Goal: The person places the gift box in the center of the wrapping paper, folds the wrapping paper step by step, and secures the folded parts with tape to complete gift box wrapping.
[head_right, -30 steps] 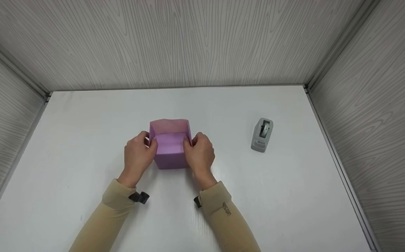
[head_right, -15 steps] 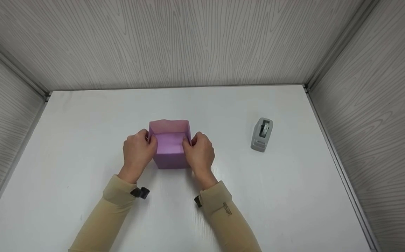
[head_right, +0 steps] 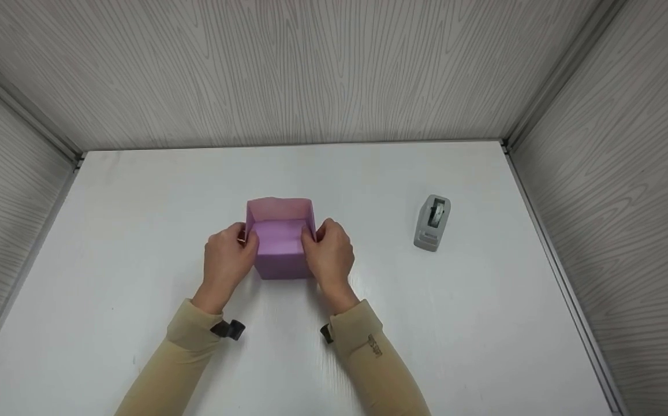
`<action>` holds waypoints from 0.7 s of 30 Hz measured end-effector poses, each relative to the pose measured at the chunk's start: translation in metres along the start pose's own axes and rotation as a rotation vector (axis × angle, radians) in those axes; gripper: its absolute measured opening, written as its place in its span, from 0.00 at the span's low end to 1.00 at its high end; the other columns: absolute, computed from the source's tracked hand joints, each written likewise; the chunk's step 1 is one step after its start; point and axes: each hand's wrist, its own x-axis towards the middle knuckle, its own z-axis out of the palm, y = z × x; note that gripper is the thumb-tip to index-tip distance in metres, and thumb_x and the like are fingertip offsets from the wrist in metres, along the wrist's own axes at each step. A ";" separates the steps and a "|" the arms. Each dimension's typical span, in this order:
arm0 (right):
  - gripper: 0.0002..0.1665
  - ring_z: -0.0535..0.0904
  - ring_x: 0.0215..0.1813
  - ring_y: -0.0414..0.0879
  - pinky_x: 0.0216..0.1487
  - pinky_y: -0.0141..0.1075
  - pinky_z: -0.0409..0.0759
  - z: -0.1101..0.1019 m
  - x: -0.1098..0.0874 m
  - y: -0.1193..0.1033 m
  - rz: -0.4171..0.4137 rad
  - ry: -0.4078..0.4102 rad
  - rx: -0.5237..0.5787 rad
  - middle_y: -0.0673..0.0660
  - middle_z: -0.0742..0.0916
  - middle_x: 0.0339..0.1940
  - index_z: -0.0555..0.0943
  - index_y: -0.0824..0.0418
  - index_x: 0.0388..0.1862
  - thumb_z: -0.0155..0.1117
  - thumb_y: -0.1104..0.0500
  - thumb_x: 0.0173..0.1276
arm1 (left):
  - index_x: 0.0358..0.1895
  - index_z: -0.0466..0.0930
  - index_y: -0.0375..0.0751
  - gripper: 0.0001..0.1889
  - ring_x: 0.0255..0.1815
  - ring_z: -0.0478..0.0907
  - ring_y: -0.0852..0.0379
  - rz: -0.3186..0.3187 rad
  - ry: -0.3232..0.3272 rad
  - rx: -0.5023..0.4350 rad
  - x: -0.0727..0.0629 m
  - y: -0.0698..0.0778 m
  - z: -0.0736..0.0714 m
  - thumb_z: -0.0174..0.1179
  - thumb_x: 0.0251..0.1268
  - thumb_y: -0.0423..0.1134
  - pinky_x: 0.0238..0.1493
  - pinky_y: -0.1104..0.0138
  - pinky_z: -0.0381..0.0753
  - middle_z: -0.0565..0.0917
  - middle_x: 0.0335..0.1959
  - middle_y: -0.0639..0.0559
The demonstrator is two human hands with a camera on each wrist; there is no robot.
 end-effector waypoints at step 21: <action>0.20 0.71 0.24 0.46 0.24 0.39 0.67 -0.003 -0.005 0.001 -0.040 -0.018 -0.032 0.53 0.77 0.22 0.71 0.58 0.25 0.66 0.48 0.67 | 0.37 0.88 0.29 0.12 0.29 0.85 0.51 -0.060 -0.019 -0.114 -0.008 0.002 -0.001 0.59 0.66 0.36 0.29 0.60 0.83 0.87 0.30 0.42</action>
